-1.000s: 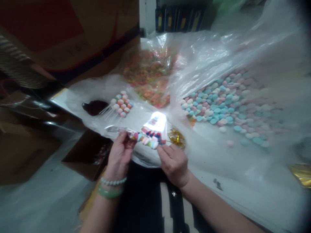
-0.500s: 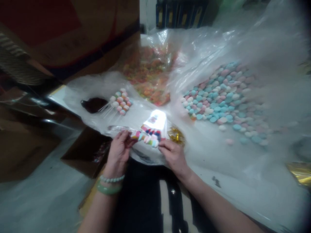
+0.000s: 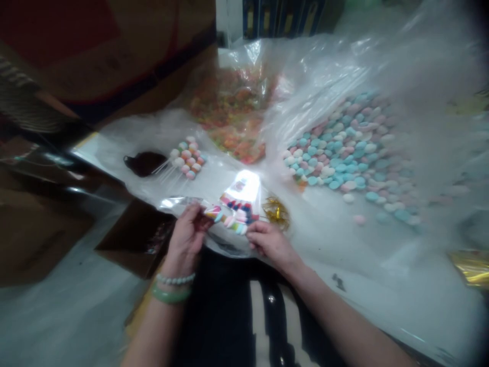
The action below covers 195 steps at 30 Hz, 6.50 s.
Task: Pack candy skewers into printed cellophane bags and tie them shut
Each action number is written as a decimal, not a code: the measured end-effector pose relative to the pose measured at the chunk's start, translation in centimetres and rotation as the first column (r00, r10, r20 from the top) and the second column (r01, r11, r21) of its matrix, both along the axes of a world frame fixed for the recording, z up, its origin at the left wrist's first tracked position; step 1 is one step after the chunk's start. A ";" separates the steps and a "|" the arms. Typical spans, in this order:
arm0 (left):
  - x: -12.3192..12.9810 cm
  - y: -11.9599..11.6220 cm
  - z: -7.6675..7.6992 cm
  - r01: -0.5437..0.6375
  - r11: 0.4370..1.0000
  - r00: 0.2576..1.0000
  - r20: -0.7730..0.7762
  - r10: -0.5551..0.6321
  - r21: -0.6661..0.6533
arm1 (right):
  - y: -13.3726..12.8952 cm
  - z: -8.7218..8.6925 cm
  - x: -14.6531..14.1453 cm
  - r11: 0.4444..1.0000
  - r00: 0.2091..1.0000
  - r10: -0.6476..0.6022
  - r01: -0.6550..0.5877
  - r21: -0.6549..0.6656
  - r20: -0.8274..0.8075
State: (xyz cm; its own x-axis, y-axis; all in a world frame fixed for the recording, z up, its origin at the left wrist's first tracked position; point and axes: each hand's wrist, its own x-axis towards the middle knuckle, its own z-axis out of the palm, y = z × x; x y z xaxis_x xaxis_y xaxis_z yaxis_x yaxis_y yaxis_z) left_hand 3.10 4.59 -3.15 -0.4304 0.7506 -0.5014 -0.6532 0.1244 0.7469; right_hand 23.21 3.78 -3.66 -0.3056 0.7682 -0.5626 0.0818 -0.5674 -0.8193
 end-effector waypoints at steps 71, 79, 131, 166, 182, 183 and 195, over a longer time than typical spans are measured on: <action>3.0 0.0 0.8 0.114 0.973 0.993 -0.019 -0.121 -0.199 | -2.0 -1.0 -0.5 0.726 0.840 -0.008 -0.369 0.581 0.543; 1.8 -0.3 -0.3 0.269 0.953 0.960 -0.046 -0.277 -0.142 | -1.6 -0.8 0.2 0.659 0.827 -0.016 -0.414 0.628 0.562; 4.1 -0.3 -0.3 0.187 0.981 0.981 0.065 -0.184 -0.047 | 0.2 -0.6 -0.2 0.998 0.994 -0.058 0.055 -0.039 -0.094; 3.4 0.4 0.6 0.120 0.990 0.961 0.257 -0.098 -0.069 | -0.1 -0.4 -0.5 0.989 1.000 -0.011 0.014 0.148 -0.019; 3.6 0.4 1.4 0.164 0.977 0.979 0.140 -0.145 -0.134 | 0.2 -1.5 -0.3 0.924 0.984 0.013 -0.079 0.374 0.175; 3.6 0.4 1.4 0.177 0.975 0.977 0.140 -0.158 -0.136 | 0.2 -1.5 -0.2 0.918 0.979 0.010 -0.089 0.386 0.202; 1.9 0.6 1.6 0.248 0.933 0.966 0.144 -0.216 -0.260 | 0.2 -1.6 0.2 0.837 0.962 0.055 -0.191 0.513 0.269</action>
